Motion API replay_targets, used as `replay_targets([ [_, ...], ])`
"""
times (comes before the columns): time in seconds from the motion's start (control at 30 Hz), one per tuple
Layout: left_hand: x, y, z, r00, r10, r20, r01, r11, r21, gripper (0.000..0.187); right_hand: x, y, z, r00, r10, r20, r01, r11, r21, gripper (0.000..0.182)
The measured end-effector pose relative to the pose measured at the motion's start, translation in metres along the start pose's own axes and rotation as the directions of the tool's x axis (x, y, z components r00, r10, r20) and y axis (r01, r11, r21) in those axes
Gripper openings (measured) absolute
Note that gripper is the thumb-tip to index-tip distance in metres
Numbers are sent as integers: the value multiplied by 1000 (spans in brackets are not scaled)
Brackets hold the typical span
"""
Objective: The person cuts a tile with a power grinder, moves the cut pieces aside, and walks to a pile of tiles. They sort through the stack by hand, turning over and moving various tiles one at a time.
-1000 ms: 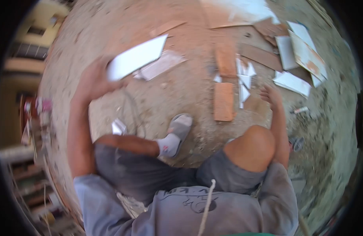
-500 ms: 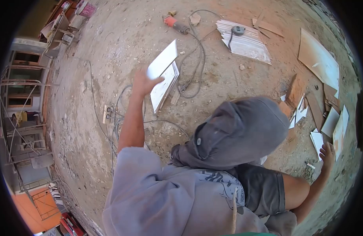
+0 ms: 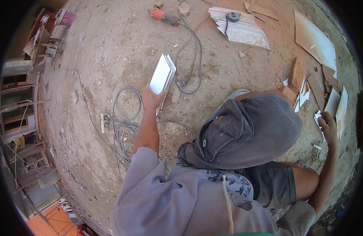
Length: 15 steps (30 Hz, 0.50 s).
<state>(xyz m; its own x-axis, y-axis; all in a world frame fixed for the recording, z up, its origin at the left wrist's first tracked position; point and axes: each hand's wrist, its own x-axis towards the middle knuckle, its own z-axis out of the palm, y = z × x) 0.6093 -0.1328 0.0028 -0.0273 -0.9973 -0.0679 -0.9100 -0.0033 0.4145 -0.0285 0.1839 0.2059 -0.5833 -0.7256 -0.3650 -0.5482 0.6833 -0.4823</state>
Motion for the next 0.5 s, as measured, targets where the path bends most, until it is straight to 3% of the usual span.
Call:
replay_targets([
  [0.13,-6,16,2,997,-69,36,68,997,31,86,-10,17,-5,998,70,6,-70,997,-18,40],
  [0.2,-8,24,2,998,-60,-20,63,964,259,106,-14,33,-8,992,120,29,-121,992,32,40],
  [0.3,4,21,13,994,-92,57,69,946,315,117,-25,60,-11,985,170,10,-170,985,42,40],
  [0.4,13,34,10,969,-195,155,139,941,309,116,-30,87,-14,982,188,7,-188,982,21,39],
  [0.5,24,11,16,985,-99,141,49,945,322,108,-41,106,-16,979,206,1,-206,979,-1,43],
])
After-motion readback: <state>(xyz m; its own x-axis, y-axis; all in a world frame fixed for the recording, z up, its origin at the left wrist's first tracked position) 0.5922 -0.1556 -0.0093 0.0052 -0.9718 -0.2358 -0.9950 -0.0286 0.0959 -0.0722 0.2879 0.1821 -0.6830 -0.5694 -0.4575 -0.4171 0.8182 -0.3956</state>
